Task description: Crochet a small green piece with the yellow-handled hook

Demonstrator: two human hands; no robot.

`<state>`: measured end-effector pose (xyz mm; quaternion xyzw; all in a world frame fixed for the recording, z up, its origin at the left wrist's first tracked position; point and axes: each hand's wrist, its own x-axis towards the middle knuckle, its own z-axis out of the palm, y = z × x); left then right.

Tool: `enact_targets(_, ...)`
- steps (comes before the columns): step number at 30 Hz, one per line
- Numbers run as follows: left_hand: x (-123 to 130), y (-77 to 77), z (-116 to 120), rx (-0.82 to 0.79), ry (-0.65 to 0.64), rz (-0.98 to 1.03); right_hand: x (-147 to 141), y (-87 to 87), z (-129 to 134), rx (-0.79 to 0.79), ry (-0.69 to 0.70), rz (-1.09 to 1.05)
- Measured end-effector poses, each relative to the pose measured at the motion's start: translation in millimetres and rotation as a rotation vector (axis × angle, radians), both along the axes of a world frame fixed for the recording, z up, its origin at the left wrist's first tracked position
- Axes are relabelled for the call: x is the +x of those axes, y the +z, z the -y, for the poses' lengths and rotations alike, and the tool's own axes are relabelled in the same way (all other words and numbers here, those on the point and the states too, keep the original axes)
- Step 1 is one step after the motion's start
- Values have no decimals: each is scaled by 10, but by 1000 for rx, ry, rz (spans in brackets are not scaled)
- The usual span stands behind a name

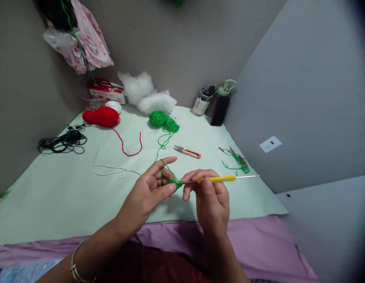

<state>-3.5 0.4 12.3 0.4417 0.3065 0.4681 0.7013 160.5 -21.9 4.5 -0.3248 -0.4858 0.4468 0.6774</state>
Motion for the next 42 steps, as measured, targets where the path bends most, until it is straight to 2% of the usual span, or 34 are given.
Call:
enact_targets(4,-8,14,13,75,70,-124,43,9,72,67,-60,205)
enact_targets(9,25,12,62,159,242,-295,17,-37,117,399,-292,780)
enact_targets(11,49,10,83,109,253,-255,-17,-106,104,538,-407,959)
enact_targets(13,61,24,90,-16,159,-128,-46,-175,98,629,-546,1019)
enact_targets(15,51,59,75,-171,23,31,-61,-200,109,616,-605,948)
enact_targets(16,39,84,62,-234,-24,98,-65,-188,117,576,-573,869)
enact_targets(17,25,111,46,-277,-43,147,-68,-162,124,496,-490,776)
enact_targets(19,1,157,21,-294,-21,189,-74,-88,124,319,-416,476)
enact_targets(21,-8,173,15,-262,-13,188,-84,-26,105,235,-297,307)
enact_targets(24,12,124,40,-192,-35,134,-102,-23,85,205,-239,324)
enact_targets(28,59,17,80,-118,60,72,-111,-136,125,288,-350,593)
enact_targets(30,72,3,82,-146,69,113,-104,-170,145,388,-433,768)
enact_targets(32,71,20,67,-247,0,188,-88,-157,145,423,-472,811)
enact_targets(35,58,63,25,-373,-91,277,-64,-76,111,256,-430,495)
enact_targets(38,63,72,11,-297,-49,261,-72,-21,74,112,-290,199)
enact_targets(40,75,52,27,-203,-22,190,-88,-25,65,101,-235,202)
enact_targets(42,79,24,52,-140,-7,116,-97,-46,64,90,-237,234)
